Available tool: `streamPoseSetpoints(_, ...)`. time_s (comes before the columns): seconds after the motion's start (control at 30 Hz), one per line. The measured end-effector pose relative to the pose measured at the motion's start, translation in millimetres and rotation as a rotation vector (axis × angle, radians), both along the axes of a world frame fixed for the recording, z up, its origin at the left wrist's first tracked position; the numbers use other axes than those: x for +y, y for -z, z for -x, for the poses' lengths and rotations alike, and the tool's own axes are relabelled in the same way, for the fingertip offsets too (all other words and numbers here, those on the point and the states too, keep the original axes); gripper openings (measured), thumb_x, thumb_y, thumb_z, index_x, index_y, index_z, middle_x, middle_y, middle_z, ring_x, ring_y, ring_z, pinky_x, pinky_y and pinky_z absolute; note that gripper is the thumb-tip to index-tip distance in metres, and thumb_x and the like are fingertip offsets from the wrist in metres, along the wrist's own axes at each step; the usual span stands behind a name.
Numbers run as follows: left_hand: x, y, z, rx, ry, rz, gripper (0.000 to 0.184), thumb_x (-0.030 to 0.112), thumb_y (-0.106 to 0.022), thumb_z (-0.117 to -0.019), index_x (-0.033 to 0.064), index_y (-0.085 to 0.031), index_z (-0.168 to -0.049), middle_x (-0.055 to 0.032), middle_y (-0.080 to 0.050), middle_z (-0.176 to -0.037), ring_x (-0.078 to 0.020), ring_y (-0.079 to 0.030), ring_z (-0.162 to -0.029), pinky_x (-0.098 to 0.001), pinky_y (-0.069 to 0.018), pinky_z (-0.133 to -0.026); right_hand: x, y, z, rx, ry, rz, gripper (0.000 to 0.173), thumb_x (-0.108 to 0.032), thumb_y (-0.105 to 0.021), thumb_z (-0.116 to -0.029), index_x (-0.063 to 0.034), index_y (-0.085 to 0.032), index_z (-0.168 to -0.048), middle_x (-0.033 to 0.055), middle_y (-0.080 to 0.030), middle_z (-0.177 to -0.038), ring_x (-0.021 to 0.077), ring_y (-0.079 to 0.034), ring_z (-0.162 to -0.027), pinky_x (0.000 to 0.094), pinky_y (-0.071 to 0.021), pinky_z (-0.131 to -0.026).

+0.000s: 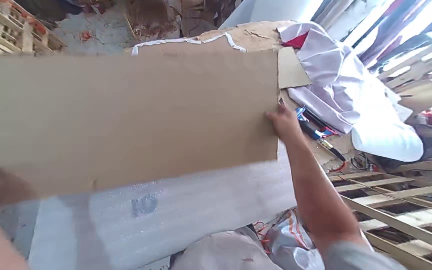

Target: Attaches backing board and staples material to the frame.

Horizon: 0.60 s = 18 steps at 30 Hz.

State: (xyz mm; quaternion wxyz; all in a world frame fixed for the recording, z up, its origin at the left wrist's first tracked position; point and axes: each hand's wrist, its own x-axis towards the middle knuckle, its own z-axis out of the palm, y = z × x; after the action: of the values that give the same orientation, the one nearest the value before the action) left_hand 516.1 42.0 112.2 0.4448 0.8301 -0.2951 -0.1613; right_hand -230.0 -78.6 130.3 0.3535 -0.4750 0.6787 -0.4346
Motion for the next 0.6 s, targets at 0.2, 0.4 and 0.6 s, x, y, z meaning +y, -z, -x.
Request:
streamPoseSetpoints(0.2, -130.9, 31.9, 68.7, 0.015, 0.101, -0.154, 0.049, 0.025, -0.061, -0.0985, 0.0069, -0.053, -0.143, -0.0193, -0.057, -0.140, -0.0295, -0.058, -0.124, -0.0540, -0.0485, -0.102, -202.9, 25.6, 45.0, 0.408, -0.134, -0.195, 0.076, -0.023, -0.079, -0.0825, -0.0107, -0.049, -0.150, 0.0262, -0.059, -0.137, 0.0430, -0.061, -0.121, 0.0657, -0.0499, -0.097)
streamPoseSetpoints(0.4, -137.4, 76.9, 94.7, 0.009, 0.156, -0.377, 0.044, 0.024, -0.065, -0.1002, 0.0035, -0.059, -0.139, -0.0256, -0.058, -0.139, -0.0412, -0.055, -0.130, -0.0632, -0.0438, -0.107, -172.8, 103.2, 35.9, 0.431, -0.106, -0.222, 0.065, -0.036, -0.077, -0.0881, -0.0149, -0.056, -0.145, 0.0243, -0.063, -0.132, 0.0435, -0.062, -0.119, 0.0697, -0.0483, -0.096)
streamPoseSetpoints(0.6, -141.6, 80.5, 65.0, 0.089, 0.213, -0.396, 0.050, 0.008, -0.073, -0.0902, 0.0033, -0.061, -0.138, -0.0226, -0.064, -0.133, -0.0369, -0.062, -0.123, -0.0589, -0.0494, -0.104, -182.3, 102.1, 53.0, 0.338, -0.153, -0.272, 0.072, -0.027, -0.077, -0.0883, -0.0136, -0.047, -0.152, 0.0280, -0.057, -0.139, 0.0467, -0.057, -0.122, 0.0724, -0.0433, -0.097)
